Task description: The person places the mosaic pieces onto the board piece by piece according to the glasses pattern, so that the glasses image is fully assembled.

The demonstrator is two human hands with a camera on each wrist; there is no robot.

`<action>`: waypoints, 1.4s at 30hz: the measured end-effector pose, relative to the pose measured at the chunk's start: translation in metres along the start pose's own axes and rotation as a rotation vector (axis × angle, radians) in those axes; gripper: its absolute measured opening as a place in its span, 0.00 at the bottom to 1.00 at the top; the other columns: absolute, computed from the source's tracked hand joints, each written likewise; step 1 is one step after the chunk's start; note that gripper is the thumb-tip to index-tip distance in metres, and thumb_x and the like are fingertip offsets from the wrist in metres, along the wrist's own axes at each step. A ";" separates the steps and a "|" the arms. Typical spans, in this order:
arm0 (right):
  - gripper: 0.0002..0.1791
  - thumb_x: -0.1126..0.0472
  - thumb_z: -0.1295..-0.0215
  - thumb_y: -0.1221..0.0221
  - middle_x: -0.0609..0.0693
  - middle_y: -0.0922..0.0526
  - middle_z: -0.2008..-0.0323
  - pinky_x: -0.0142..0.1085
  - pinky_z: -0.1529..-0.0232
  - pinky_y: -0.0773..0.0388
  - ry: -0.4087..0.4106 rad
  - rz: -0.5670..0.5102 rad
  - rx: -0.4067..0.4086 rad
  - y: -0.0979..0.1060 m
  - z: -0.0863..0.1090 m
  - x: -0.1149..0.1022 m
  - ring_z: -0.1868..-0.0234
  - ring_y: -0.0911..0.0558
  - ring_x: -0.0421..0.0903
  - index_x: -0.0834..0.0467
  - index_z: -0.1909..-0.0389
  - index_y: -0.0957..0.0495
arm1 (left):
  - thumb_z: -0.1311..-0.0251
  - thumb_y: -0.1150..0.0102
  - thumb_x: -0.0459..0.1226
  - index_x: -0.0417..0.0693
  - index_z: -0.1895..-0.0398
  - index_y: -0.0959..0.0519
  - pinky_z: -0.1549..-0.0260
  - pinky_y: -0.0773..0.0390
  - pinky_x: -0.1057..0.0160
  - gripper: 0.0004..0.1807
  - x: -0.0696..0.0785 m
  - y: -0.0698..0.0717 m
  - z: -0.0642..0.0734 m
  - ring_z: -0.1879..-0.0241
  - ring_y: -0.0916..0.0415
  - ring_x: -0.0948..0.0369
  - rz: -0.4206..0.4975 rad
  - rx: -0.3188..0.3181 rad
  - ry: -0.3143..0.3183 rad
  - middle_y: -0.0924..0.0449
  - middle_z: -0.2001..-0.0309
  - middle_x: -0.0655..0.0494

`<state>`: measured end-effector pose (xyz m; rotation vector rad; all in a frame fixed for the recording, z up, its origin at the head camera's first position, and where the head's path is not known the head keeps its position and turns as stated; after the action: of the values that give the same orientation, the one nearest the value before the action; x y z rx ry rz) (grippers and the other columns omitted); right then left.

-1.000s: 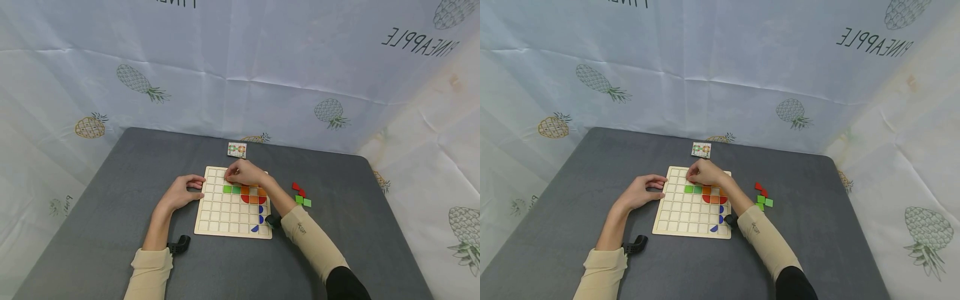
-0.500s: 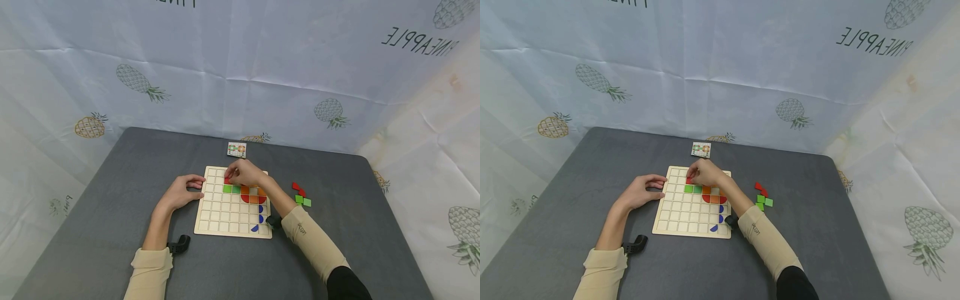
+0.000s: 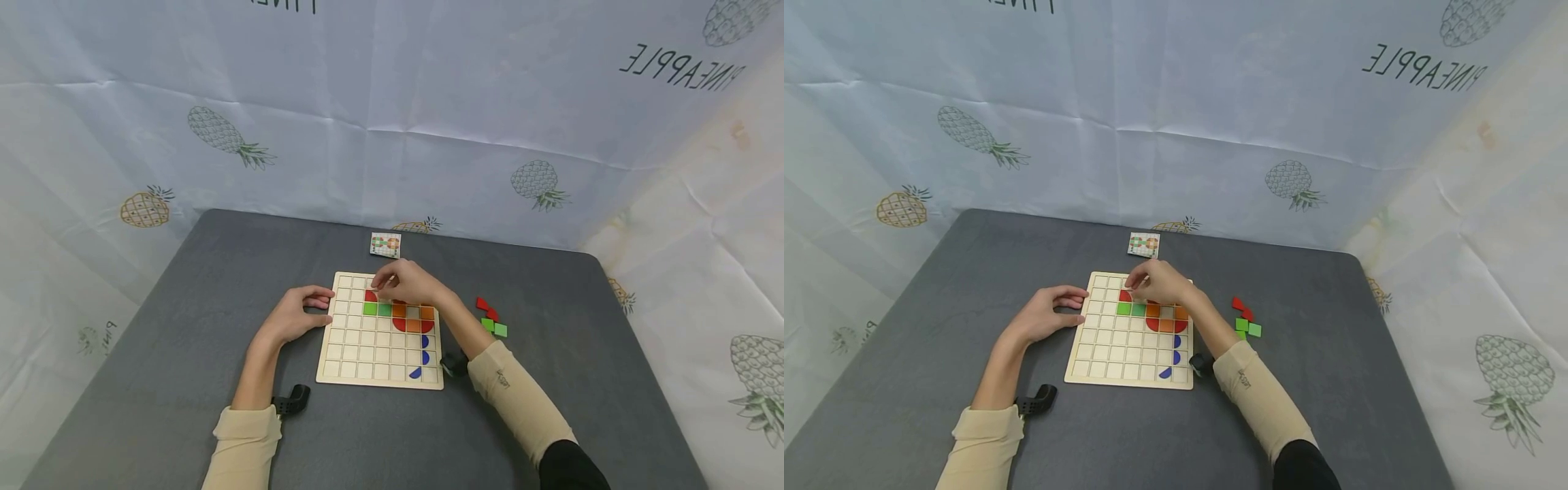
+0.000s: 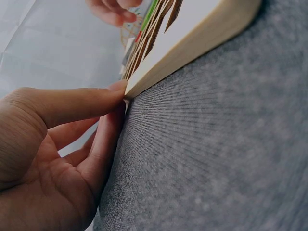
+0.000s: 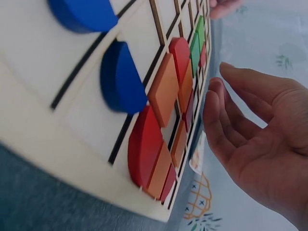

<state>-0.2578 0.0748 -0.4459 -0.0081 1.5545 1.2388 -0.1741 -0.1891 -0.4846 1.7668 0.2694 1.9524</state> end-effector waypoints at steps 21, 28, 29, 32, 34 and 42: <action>0.14 0.60 0.27 0.30 0.55 0.09 0.52 0.40 0.53 0.15 -0.134 0.007 0.135 0.044 0.079 0.034 0.59 0.14 0.47 0.60 0.44 0.12 | 0.36 0.27 0.28 0.37 0.32 0.19 0.47 0.19 0.59 0.28 0.000 -0.001 0.001 0.41 0.17 0.45 0.000 0.002 0.007 0.15 0.40 0.37; 0.17 0.59 0.26 0.30 0.59 0.09 0.47 0.37 0.53 0.17 -0.168 -0.008 0.170 0.059 0.108 0.052 0.54 0.12 0.48 0.62 0.42 0.14 | 0.36 0.27 0.27 0.36 0.32 0.20 0.47 0.19 0.57 0.28 0.001 -0.001 0.002 0.41 0.17 0.44 0.013 -0.001 -0.002 0.16 0.40 0.35; 0.17 0.59 0.26 0.30 0.60 0.09 0.46 0.37 0.53 0.17 -0.170 -0.008 0.175 0.061 0.112 0.054 0.54 0.12 0.48 0.63 0.42 0.14 | 0.36 0.27 0.27 0.35 0.32 0.20 0.47 0.19 0.57 0.28 0.001 -0.001 0.002 0.41 0.17 0.44 0.012 -0.001 -0.003 0.16 0.40 0.35; 0.18 0.60 0.26 0.30 0.62 0.10 0.45 0.34 0.56 0.17 -0.183 -0.018 0.190 0.065 0.125 0.062 0.54 0.13 0.48 0.64 0.41 0.14 | 0.36 0.27 0.27 0.35 0.32 0.20 0.47 0.19 0.56 0.28 0.001 -0.001 0.001 0.41 0.17 0.44 0.008 0.001 -0.003 0.16 0.40 0.35; 0.18 0.60 0.26 0.30 0.62 0.10 0.45 0.32 0.58 0.17 -0.201 -0.019 0.198 0.066 0.132 0.067 0.55 0.13 0.48 0.65 0.41 0.14 | 0.36 0.27 0.27 0.36 0.32 0.20 0.47 0.19 0.56 0.28 0.000 -0.001 0.001 0.41 0.17 0.45 0.001 0.005 0.000 0.16 0.40 0.36; 0.20 0.58 0.25 0.31 0.63 0.11 0.44 0.32 0.56 0.15 -0.265 -0.027 0.225 0.068 0.156 0.088 0.52 0.12 0.49 0.64 0.38 0.15 | 0.36 0.27 0.27 0.37 0.32 0.19 0.48 0.19 0.59 0.28 -0.001 0.000 0.000 0.42 0.17 0.45 -0.009 0.007 0.002 0.15 0.41 0.37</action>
<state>-0.2214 0.2630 -0.4412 0.2697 1.4470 0.9944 -0.1736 -0.1892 -0.4854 1.7648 0.2849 1.9494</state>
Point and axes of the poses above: each hand's wrist, its own z-axis away from the middle knuckle, its own y-axis out of the back of the hand, x = y × z, the point moved 2 cm from there along -z, towards the middle knuckle
